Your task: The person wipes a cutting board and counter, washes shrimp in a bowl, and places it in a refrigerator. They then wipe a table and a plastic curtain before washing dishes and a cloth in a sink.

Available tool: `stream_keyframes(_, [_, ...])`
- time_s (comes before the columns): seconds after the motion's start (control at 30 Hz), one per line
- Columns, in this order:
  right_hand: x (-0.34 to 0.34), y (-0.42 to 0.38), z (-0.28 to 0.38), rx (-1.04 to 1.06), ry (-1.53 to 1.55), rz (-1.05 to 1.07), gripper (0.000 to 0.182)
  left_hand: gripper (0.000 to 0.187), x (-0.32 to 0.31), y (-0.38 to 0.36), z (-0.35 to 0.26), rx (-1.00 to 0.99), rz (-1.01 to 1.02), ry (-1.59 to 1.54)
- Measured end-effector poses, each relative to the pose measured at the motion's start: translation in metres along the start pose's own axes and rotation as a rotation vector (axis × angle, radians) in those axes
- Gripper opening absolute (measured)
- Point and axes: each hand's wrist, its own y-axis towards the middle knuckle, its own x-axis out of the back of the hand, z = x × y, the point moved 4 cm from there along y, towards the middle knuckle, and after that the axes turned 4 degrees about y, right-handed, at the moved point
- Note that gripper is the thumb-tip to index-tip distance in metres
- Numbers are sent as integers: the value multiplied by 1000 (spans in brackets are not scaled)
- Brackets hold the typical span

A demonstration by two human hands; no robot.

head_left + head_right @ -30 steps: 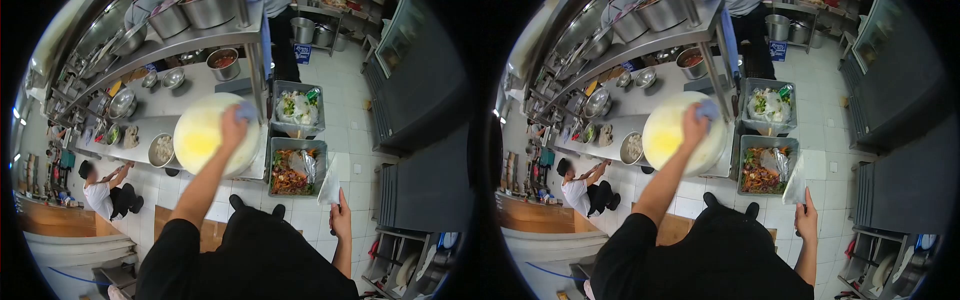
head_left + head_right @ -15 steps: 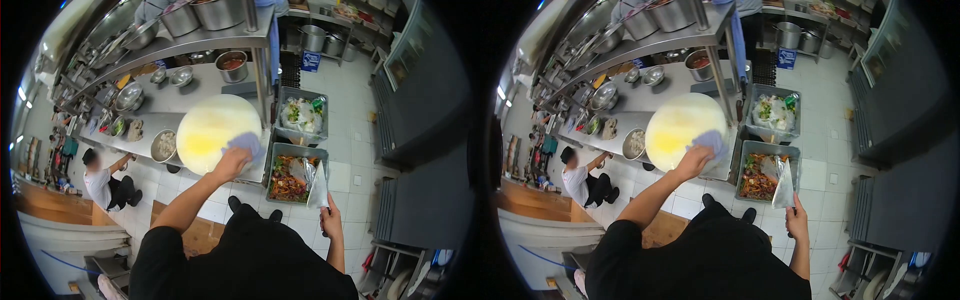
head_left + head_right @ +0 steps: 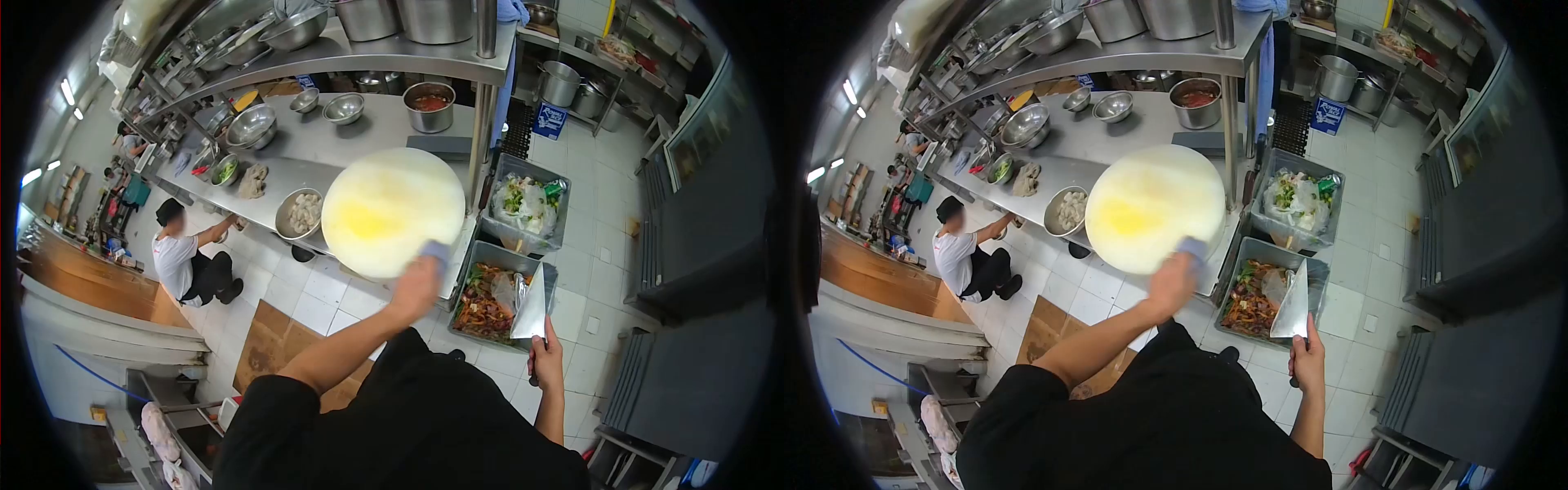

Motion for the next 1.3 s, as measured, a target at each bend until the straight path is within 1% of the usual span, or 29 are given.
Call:
stream_keyframes(0.03, [-1, -1, -2, 0, 11, 9, 65, 28, -18, 4, -20, -94, 70, -93])
stream_keyframes(0.1, [1, -6, 0, 3, 20, 0, 65, 28, -14, 27, -61, -179, -22, -108])
stream_keyframes(0.17, [9, -15, 5, 9, 30, -28, 65, 29, -16, 70, -74, -201, -99, -68])
stream_keyframes(0.23, [16, -25, 8, 27, 32, -82, 64, 35, -14, 109, -86, -383, -160, 234])
stream_keyframes(0.27, [20, -28, 6, 28, 31, -98, 64, 35, -24, 120, -85, -393, -160, 221])
stream_keyframes(0.33, [27, -36, -6, 4, 61, -160, 64, 49, -64, 127, -81, -563, 293, 958])
stream_keyframes(0.37, [30, -40, -11, 5, 59, -171, 64, 49, -73, 121, -83, -570, 289, 950])
stream_keyframes(0.43, [32, -52, -25, -36, 64, -168, 66, 55, -65, 79, -98, -641, 615, 965])
stream_keyframes(0.47, [33, -60, -27, -51, 47, -171, 66, 55, -82, 65, -95, -648, 610, 960])
stream_keyframes(0.53, [35, -70, -36, -71, 56, -170, 66, 52, -118, 45, -68, -111, 348, 455])
stream_keyframes(0.57, [35, -76, -42, -94, 66, -155, 66, 52, -126, 31, -57, -115, 355, 455])
stream_keyframes(0.63, [36, -80, -53, -121, 77, -151, 67, 55, -123, 9, -37, -194, 280, 258])
stream_keyframes(0.67, [36, -80, -58, -150, 66, -143, 67, 55, -111, -4, -29, -193, 273, 260])
stream_keyframes(0.7, [37, -79, -62, -176, 52, -129, 67, 51, -95, -21, -24, -221, 259, 202])
stream_keyframes(0.73, [36, -77, -64, -174, 49, -117, 68, 47, -77, -33, -18, -247, 243, 147])
stream_keyframes(0.77, [35, -75, -62, -164, 46, -101, 68, 47, -63, -40, -7, -237, 231, 156])
stream_keyframes(0.83, [32, -68, -56, -162, 26, -90, 67, 37, -33, -47, 24, 45, 258, -316])
stream_keyframes(0.9, [30, -54, -48, -144, -4, -63, 67, 32, 41, -36, 36, 193, 1, -327])
stream_keyframes(0.97, [26, -43, -39, -136, -36, -43, 67, 30, 102, -12, 62, 308, -246, -453])
stream_keyframes(1.03, [19, -30, -23, -89, -65, -16, 66, 30, 150, 28, 93, 375, -418, -411])
stream_keyframes(1.07, [15, -25, -19, -80, -70, -13, 66, 35, 160, 53, 117, 342, -436, -372])
stream_keyframes(1.1, [10, -21, -16, -55, -52, -4, 67, 42, 154, 74, 139, 310, -450, -335])
stream_keyframes(1.13, [5, -18, -12, -30, -34, 1, 67, 42, 129, 90, 157, 308, -458, -342])
stream_keyframes(1.2, [-4, -21, -8, -25, -23, -7, 66, 52, 66, 122, 191, 564, -249, 289])
stream_keyframes(1.23, [-10, -24, -10, -29, -5, -11, 65, 52, 53, 135, 195, 558, -253, 280])
stream_keyframes(1.3, [-18, -35, -18, -39, -29, -34, 65, 56, 34, 167, 195, 637, -304, 254])
